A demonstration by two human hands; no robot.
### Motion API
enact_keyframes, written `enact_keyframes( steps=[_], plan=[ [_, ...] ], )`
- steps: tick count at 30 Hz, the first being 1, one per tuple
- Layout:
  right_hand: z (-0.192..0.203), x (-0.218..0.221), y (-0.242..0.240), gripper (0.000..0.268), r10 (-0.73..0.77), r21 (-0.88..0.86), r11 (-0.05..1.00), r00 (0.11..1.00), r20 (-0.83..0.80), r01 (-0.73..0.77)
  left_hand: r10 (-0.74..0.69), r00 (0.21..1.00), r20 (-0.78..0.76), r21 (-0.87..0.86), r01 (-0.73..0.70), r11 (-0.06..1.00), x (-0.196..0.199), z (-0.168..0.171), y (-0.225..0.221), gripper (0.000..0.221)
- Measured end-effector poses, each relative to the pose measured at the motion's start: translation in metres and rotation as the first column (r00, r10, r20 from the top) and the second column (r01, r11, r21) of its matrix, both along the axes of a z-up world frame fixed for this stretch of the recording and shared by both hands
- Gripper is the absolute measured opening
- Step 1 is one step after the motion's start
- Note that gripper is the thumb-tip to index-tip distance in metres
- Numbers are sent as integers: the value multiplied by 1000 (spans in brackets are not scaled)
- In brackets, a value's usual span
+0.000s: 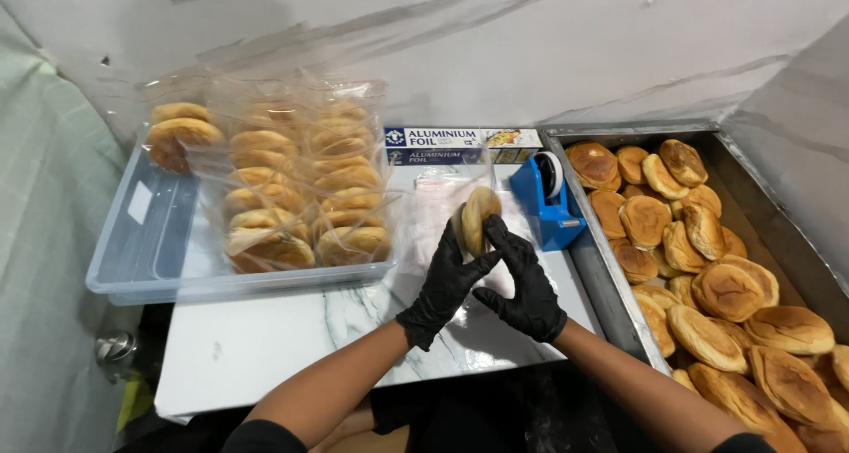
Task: Packaging individual bread buns into plastic bags and organizing them in a container.
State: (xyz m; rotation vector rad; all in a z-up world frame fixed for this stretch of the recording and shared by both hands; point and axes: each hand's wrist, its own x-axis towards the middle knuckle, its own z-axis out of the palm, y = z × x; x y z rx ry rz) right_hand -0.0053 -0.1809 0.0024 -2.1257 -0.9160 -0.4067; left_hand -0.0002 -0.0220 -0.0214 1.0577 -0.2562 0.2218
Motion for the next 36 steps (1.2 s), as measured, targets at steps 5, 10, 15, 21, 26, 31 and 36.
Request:
enact_keyframes(
  steps=[5,10,15,21,26,31,36],
  plan=[
    [13,-2,-5,71,33,19,999,986,163,-37,-15,950,-311,-276,-75,958,13,0,0,66],
    [8,18,-20,53,-96,318,948,975,202,27,-8,950,-312,-249,-74,966,6,9,6,54],
    [-3,48,-42,45,-243,398,894,969,42,207,37,997,-70,-48,-41,998,-15,10,11,59],
    [-39,58,-40,79,-206,-375,913,974,-89,159,100,890,445,-96,-64,993,-63,-4,179,46],
    [-61,66,-44,71,-44,-526,851,995,-95,-13,704,675,223,280,-735,617,-131,83,347,51],
    [-63,69,-44,67,-40,-595,803,997,-63,-6,808,481,339,451,-837,309,-104,65,440,34],
    [-73,72,-46,68,-27,-626,780,999,-17,11,721,659,216,770,-569,289,-28,35,451,41]
  ],
)
